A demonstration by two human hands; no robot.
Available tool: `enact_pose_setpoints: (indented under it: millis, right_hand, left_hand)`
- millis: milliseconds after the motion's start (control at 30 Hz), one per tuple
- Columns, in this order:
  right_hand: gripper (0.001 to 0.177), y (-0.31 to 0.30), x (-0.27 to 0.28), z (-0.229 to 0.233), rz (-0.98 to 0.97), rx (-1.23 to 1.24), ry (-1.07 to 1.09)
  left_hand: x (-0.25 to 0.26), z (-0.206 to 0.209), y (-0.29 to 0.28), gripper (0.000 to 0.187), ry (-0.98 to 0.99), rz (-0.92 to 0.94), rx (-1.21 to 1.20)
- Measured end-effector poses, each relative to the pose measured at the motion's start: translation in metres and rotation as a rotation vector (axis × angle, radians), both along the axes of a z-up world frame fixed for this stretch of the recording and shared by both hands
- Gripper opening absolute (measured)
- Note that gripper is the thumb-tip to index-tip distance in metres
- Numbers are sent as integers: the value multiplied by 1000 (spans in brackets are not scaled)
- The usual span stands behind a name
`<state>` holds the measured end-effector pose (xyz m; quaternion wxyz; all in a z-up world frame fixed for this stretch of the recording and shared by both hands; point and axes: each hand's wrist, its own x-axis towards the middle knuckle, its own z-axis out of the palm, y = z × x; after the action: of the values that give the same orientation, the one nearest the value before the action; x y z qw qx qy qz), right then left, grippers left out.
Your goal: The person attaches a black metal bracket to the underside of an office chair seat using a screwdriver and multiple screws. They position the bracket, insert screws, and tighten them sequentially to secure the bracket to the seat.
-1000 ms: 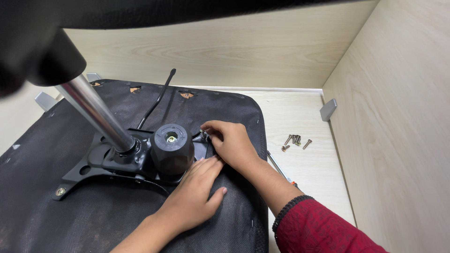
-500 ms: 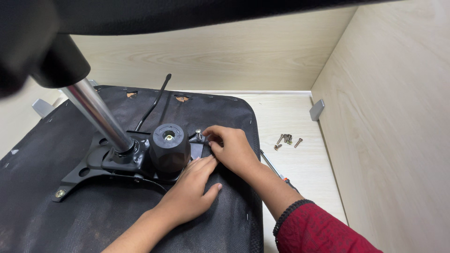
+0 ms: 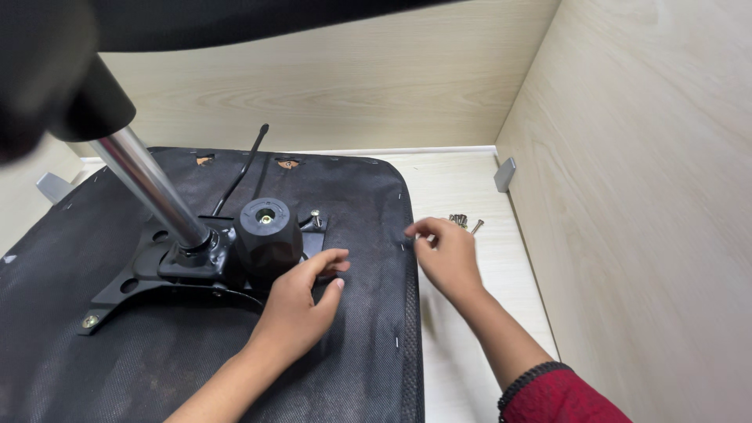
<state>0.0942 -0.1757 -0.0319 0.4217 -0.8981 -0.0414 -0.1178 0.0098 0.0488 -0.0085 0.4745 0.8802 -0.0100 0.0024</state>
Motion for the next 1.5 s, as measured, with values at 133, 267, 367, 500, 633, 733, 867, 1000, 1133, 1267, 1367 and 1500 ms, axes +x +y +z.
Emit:
enact_pose_setpoints:
  millis: [133, 267, 367, 500, 633, 733, 867, 1000, 1133, 1267, 1367, 1500]
  right_hand:
    - [27, -23, -19, 13, -202, -223, 305]
    - [50, -37, -39, 23, -284, -596, 781]
    - [51, -49, -48, 12, -193, -603, 782]
    - [54, -59, -44, -12, -96, -592, 752]
    - [46, -65, -47, -15, -187, -462, 713]
    - [46, -74, -51, 9, -231, -250, 743]
    - [40, -73, -50, 51, -133, 5, 656]
    - [37, -55, -51, 83, -28, 242, 607]
    - [37, -36, -49, 100, -23, 374, 543]
    - [42, -29, -38, 109, 3, 555, 428]
    - [39, -25, -25, 108, 54, 722, 347]
    - [37, -24, -12, 105, 40, 782, 290]
  left_hand:
    - [-8, 4, -1, 39, -201, -12, 22]
    - [-18, 10, -2, 38, -170, 48, 25]
    - [-26, 14, -3, 38, -149, 100, 2]
    - [-33, 22, -3, 34, -225, 133, -37]
    - [-37, 28, 4, 27, -289, 191, -64]
    - [-39, 33, 14, 17, -368, 233, -92]
    - [-35, 41, 34, 15, -521, 267, -84]
    - [-24, 53, 47, 16, -570, 296, -73]
    - [-13, 63, 58, 15, -559, 285, -44]
    - [8, 76, 67, 16, -662, 179, -25]
    - [26, 81, 71, 20, -607, 93, -54]
    - [51, 81, 74, 24, -454, -18, -29]
